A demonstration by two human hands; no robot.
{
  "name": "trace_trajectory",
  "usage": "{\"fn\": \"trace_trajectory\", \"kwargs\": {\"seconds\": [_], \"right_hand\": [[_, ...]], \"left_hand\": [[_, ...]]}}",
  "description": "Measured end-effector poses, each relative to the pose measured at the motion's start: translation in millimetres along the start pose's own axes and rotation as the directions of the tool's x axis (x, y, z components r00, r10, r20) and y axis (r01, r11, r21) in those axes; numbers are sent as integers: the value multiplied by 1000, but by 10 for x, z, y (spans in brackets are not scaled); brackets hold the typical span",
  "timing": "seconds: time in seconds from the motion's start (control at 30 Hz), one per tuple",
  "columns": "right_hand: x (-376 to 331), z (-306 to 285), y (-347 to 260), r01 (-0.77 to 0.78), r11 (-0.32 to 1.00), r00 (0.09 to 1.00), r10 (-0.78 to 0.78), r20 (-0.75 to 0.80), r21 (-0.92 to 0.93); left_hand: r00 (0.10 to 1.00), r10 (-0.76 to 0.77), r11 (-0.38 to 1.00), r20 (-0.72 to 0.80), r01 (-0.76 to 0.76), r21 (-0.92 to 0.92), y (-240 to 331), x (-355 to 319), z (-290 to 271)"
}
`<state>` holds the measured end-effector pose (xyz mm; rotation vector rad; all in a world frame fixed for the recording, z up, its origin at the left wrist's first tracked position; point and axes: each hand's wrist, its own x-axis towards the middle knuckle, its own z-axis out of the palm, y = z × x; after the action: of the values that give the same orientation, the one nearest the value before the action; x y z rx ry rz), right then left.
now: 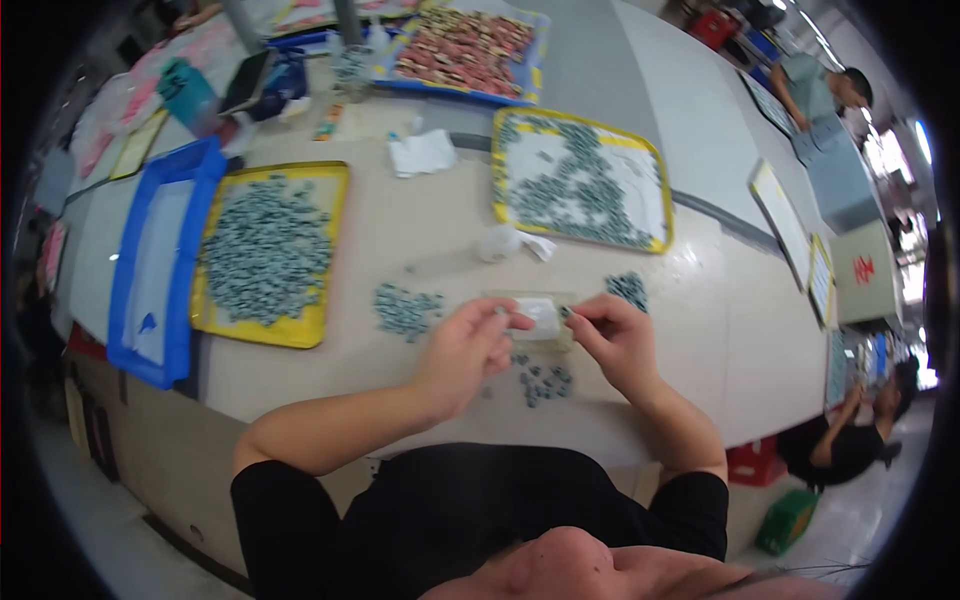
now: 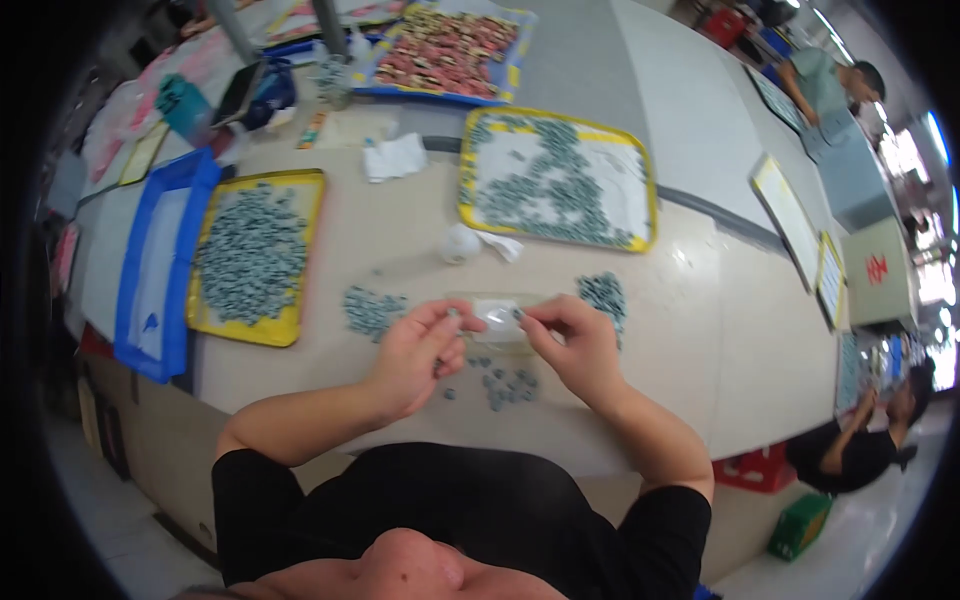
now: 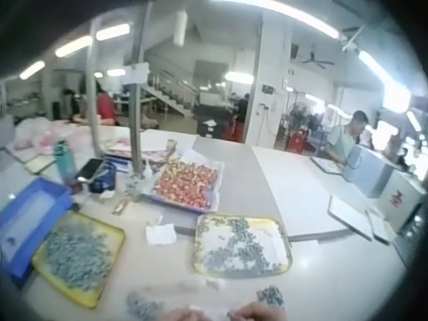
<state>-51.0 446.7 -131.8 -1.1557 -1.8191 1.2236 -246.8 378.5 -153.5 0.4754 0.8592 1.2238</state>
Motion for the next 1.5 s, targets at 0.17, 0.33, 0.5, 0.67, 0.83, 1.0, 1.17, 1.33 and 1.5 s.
{"fn": "trace_trajectory", "kwargs": {"seconds": [0.17,0.33,0.5,0.67,0.83,1.0,1.17,1.33,1.5], "right_hand": [[-503,216,-553,75,997,997,-75,-7,-24],[-733,371,-1024,276,905,950,-308,-51,-323],[-561,424,-789,382,853,901,-429,-60,-356],[-252,37,-119,181,972,983,-183,5,-148],[-61,-332,274,-193,956,979,174,104,219],[21,-455,480,-246,915,968,212,136,321],[83,-416,574,-253,919,966,223,132,303],[103,-274,668,231,969,973,-231,17,-85],[79,-110,656,564,777,810,-587,3,-280]], "left_hand": [[992,-124,991,22,125,-55,397,-701,153],[970,-228,971,87,233,-55,454,-1112,149],[924,-321,943,208,332,-18,297,-838,29],[938,-291,956,189,293,15,41,-257,190],[943,-281,960,175,279,38,-293,218,303],[955,-275,959,111,263,109,-438,433,325],[945,-291,956,147,282,80,-494,525,191],[891,-435,899,133,439,-3,-381,563,182],[861,-458,877,222,478,-47,-398,529,146]]}}
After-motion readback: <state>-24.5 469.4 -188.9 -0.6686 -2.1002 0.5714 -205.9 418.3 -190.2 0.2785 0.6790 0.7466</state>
